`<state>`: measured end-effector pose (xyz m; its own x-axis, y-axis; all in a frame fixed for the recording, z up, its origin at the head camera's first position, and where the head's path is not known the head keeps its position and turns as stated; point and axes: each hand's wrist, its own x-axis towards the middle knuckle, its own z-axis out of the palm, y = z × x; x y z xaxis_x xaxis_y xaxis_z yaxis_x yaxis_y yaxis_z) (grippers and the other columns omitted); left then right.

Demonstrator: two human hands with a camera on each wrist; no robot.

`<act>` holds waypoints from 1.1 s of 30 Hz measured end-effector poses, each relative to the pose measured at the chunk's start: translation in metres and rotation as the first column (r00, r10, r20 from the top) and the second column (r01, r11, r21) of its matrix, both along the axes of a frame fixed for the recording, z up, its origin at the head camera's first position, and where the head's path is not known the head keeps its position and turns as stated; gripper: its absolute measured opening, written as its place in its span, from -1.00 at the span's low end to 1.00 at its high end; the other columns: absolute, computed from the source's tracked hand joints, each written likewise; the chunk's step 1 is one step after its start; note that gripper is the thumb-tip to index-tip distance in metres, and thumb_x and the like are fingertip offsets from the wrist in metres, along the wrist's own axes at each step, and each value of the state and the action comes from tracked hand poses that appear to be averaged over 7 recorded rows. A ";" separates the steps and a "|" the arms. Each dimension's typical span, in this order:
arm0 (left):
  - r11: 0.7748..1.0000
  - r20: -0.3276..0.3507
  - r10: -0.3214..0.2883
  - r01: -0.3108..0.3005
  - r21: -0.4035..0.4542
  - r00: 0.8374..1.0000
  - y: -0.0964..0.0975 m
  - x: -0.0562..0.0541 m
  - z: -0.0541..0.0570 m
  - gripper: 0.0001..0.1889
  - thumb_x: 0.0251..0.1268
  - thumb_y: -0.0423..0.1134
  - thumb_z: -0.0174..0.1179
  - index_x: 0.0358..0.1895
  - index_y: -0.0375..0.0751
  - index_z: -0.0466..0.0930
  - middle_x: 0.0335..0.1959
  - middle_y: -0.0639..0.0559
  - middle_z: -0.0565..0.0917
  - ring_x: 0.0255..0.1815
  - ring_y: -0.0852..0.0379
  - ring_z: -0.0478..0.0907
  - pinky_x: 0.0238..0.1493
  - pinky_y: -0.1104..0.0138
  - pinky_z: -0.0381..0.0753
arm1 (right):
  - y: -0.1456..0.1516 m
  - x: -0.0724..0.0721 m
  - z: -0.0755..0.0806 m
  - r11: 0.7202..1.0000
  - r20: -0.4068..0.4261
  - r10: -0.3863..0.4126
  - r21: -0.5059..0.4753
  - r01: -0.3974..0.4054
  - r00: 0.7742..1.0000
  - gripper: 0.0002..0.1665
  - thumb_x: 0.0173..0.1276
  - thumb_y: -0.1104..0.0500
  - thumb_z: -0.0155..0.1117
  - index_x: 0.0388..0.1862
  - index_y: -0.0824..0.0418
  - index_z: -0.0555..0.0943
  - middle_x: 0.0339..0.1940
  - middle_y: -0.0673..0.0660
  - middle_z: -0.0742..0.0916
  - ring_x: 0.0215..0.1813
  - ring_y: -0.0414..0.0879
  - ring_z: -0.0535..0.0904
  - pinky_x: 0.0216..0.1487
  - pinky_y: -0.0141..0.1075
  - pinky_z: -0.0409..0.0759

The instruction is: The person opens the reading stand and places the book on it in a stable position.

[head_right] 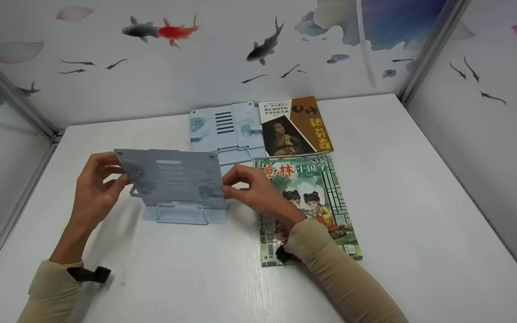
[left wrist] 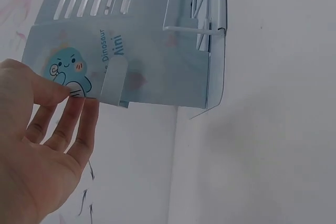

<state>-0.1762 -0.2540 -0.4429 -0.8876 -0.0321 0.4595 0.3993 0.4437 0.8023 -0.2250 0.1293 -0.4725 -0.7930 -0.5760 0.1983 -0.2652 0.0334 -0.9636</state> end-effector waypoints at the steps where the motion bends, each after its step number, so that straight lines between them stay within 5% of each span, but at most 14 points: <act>1: 1.000 0.000 0.007 -0.007 -0.004 1.000 -0.001 0.000 0.000 -0.47 0.45 -0.58 0.26 0.41 -0.14 0.52 0.16 0.02 0.70 0.10 0.10 0.71 -0.01 0.42 0.78 | -0.001 0.002 0.000 1.000 0.009 0.024 -0.005 -0.024 1.000 -0.87 0.50 0.32 0.42 -0.04 0.30 0.69 0.02 0.28 0.78 0.13 0.08 0.80 0.13 -0.03 0.84; 10: 1.000 -0.029 0.026 -0.026 -0.010 0.999 0.000 -0.002 0.003 -0.46 0.43 -0.58 0.31 0.40 -0.11 0.57 0.18 -0.01 0.73 0.13 0.06 0.75 -0.06 0.48 0.80 | -0.007 0.030 0.005 0.980 0.063 0.183 0.070 -0.187 0.981 -0.82 0.50 0.23 0.47 0.00 0.20 0.69 0.14 0.17 0.76 0.26 0.06 0.73 0.21 -0.07 0.81; 23: 0.992 -0.052 -0.058 0.064 0.107 0.997 0.021 -0.020 0.000 -0.53 0.46 -0.57 0.30 0.36 -0.22 0.56 0.18 -0.01 0.70 0.20 0.04 0.74 0.06 0.33 0.83 | -0.030 0.061 0.009 0.947 -0.122 0.312 0.114 -0.299 0.942 -0.82 0.52 0.16 0.48 0.02 0.09 0.68 -0.08 0.16 0.76 0.05 -0.13 0.76 0.14 -0.13 0.84; 33: 0.934 -0.020 -0.190 0.187 0.306 0.982 0.032 -0.024 0.003 -0.71 0.69 -0.25 0.16 0.32 -0.24 0.58 0.12 -0.33 0.68 0.16 -0.12 0.75 0.11 0.15 0.84 | -0.057 0.083 0.010 0.943 -0.193 0.333 0.081 -0.324 0.923 -0.81 0.49 0.16 0.51 -0.03 0.16 0.70 -0.13 0.16 0.79 0.01 -0.10 0.79 0.08 -0.20 0.85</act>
<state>-0.1999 -0.2217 -0.4395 -0.8954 -0.0010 0.4452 0.4431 0.0947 0.8915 -0.1423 0.0719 -0.4624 -0.5040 -0.8099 0.3002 -0.4567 -0.0451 -0.8885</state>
